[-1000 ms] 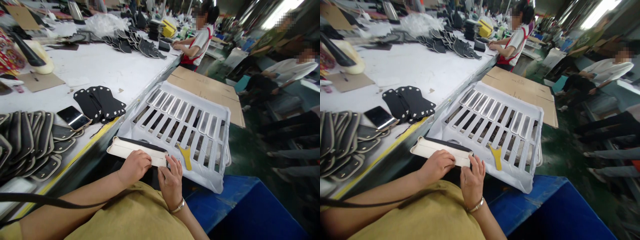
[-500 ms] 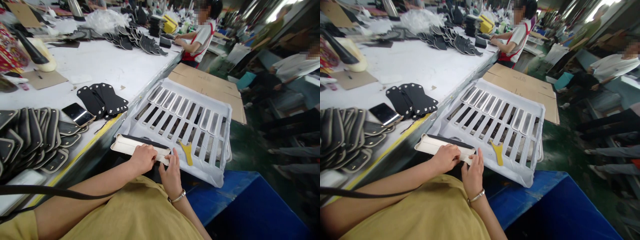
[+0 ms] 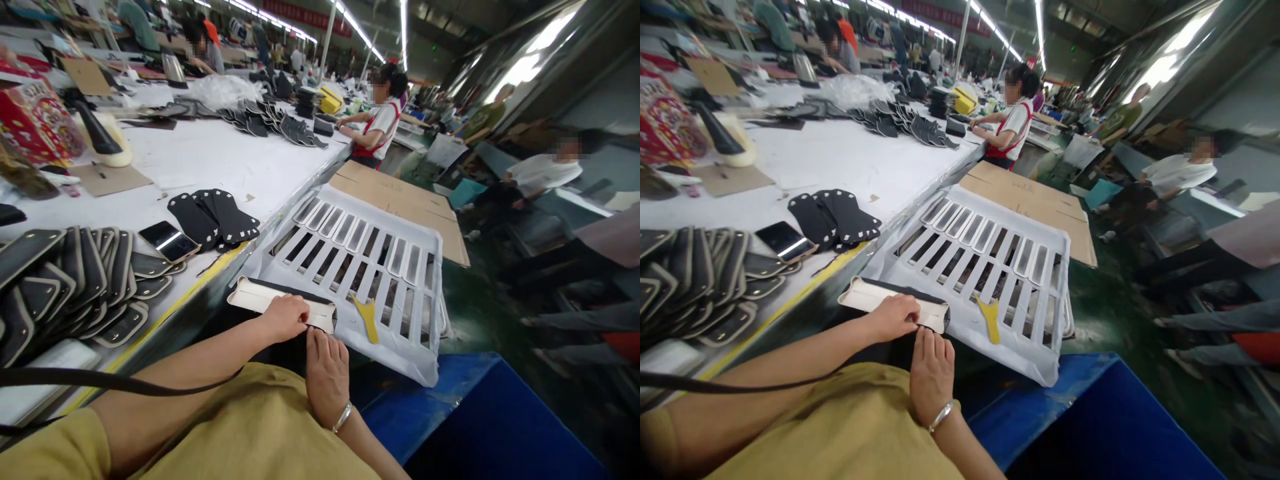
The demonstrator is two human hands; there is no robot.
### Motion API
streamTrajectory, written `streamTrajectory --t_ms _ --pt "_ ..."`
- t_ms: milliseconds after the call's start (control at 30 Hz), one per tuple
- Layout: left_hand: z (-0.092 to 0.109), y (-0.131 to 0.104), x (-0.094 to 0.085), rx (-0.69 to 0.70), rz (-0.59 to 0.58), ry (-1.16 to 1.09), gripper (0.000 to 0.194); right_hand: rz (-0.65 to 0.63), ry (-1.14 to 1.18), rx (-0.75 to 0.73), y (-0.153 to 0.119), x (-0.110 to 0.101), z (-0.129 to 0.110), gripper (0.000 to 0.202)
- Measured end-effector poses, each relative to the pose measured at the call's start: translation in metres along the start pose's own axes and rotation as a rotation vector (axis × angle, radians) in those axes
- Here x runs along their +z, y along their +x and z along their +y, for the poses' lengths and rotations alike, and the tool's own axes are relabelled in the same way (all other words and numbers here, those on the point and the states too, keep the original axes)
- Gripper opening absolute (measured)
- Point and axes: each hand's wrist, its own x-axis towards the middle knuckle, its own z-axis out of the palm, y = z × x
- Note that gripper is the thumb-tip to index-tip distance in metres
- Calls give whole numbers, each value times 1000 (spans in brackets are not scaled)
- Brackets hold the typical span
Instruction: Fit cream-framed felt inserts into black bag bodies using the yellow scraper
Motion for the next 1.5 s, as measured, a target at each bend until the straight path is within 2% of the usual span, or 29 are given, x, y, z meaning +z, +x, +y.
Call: streamTrajectory --t_ms 67,133,200,300,367,433,600,800,933,1167,1367,1500 --pt "-14 -10 -9 66 52 -48 26 5 -28 -15 3 0 -1 43" --pt "-31 -23 -16 118 161 -68 37 15 -41 -37 5 -2 0 43" --pt "-45 -35 -19 153 210 -50 28 23 -45 -61 8 -3 0 42" --pt "-55 -47 -13 188 182 -30 10 38 -27 -81 9 -2 0 42" --pt "-57 -48 -7 197 213 -29 6 44 -6 -92 9 -1 1 42" --pt "-56 -48 -1 208 262 -24 11 38 4 -106 8 0 4 43" --pt "-58 -47 4 263 320 11 13 19 10 -143 6 2 10 44" --pt "-64 -43 5 289 309 17 13 26 43 -199 13 13 10 47" --pt "-66 -38 4 243 283 -13 14 12 55 -230 17 19 11 46" --pt "-65 -40 3 238 219 28 8 38 120 -266 26 20 11 38" --pt "-68 -50 17 345 336 126 17 -6 264 -174 45 12 16 30" --pt "-71 -52 23 397 482 206 17 -72 350 -178 60 8 18 15"
